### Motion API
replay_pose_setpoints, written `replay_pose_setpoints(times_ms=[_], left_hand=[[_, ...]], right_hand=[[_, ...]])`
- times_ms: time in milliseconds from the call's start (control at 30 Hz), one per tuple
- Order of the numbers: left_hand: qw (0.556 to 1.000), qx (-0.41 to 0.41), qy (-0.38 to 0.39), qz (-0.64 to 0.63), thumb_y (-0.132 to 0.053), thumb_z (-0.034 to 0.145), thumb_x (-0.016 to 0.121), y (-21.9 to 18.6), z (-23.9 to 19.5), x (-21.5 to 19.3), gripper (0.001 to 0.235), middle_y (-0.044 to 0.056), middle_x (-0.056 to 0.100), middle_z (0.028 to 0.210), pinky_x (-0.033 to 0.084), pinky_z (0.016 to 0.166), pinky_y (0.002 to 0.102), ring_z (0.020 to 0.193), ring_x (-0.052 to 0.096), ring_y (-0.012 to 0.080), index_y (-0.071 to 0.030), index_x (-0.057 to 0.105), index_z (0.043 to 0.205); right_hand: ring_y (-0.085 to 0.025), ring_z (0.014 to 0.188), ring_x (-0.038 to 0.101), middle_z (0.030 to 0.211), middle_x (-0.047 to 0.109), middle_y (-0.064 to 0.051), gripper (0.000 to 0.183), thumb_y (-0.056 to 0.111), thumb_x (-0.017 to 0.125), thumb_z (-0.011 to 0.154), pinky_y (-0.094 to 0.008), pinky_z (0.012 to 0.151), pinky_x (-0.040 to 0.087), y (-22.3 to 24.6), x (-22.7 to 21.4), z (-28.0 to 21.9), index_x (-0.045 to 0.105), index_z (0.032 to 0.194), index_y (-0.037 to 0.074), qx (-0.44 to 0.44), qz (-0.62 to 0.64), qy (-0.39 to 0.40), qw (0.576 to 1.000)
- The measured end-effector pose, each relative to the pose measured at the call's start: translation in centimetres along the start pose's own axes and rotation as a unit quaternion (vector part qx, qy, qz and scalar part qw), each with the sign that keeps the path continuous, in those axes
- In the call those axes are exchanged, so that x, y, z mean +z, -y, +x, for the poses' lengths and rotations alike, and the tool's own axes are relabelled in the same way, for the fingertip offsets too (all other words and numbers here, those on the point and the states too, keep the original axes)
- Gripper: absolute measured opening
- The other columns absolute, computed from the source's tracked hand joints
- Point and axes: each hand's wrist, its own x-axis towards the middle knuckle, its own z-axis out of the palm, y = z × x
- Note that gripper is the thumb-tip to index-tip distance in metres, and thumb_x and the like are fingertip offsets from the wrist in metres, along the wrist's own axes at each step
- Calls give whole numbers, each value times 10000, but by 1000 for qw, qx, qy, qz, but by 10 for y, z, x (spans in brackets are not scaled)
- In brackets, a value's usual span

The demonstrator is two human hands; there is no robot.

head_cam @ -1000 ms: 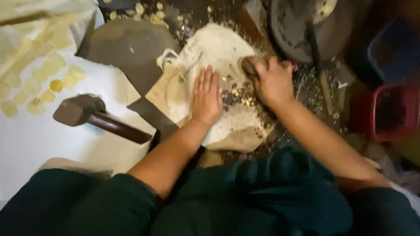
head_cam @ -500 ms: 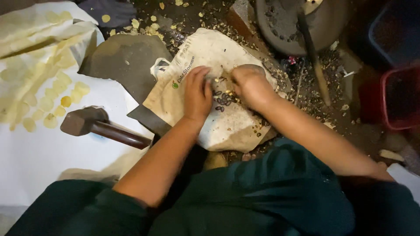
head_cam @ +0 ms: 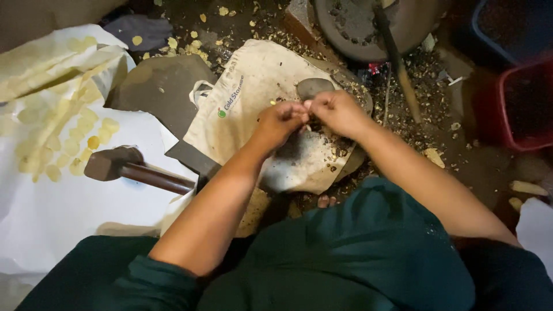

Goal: The person uses a stone to crack open nuts on a cloth, separating the kernels from the shells. They then use a hammer to flatten the kernels on a white sheet of paper.

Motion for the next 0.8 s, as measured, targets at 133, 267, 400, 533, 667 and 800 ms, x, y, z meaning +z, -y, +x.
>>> replay_pose_setpoints(times_ms=[133, 267, 400, 533, 667, 800], left_hand=[[976, -25, -34, 215, -235, 971, 665, 12, -3, -21, 208, 167, 791, 1003, 553, 937, 497, 1015, 747, 376, -73, 784, 1025], [944, -146, -134, 264, -465, 890, 684, 64, 4, -58, 253, 37, 747, 774, 576, 781, 405, 776, 740, 245, -254, 814, 936], [938, -154, -157, 268, -645, 909, 675, 26, -20, -54, 468, 87, 773, 809, 558, 815, 414, 862, 747, 314, -207, 840, 940], [945, -57, -97, 307, -464, 945, 704, 2, -27, -17, 359, 184, 781, 998, 544, 865, 535, 1051, 707, 457, -131, 819, 1015], [848, 71, -20, 524, -176, 944, 670, 46, 1, 13, 142, 68, 721, 983, 592, 885, 415, 1019, 719, 288, -224, 747, 1053], [757, 51, -15, 652, -164, 909, 535, 89, 17, 8, 116, -6, 668, 856, 620, 734, 326, 825, 763, 214, -143, 556, 1022]], right_hand=[[-304, 637, 689, 674, 695, -111, 337, 425, 698, 1058, -398, 626, 534, 3, -16, 7, 731, 890, 134, -22, -266, -106, 958], [-540, 1193, 546, 1321, 506, -249, 624, 314, 811, 883, -592, 959, 539, 1, -8, 10, 532, 1398, 97, -79, -308, -39, 947], [-498, 1242, 504, 1370, 454, -193, 708, 289, 797, 902, -553, 1003, 536, -7, -13, 3, 444, 1505, 178, -39, -348, -52, 935], [-447, 1202, 527, 1301, 516, -165, 482, 225, 748, 906, -507, 984, 526, -42, 7, 1, 521, 1326, 152, -122, -317, -35, 940], [-387, 1099, 599, 1158, 627, -131, 117, 139, 651, 924, -460, 928, 525, -67, 31, -5, 638, 1032, 98, -221, -268, 3, 938], [-474, 998, 674, 1159, 653, -193, 215, 203, 651, 897, -573, 855, 551, -81, 19, -21, 636, 1057, 60, -99, -269, 76, 955]])
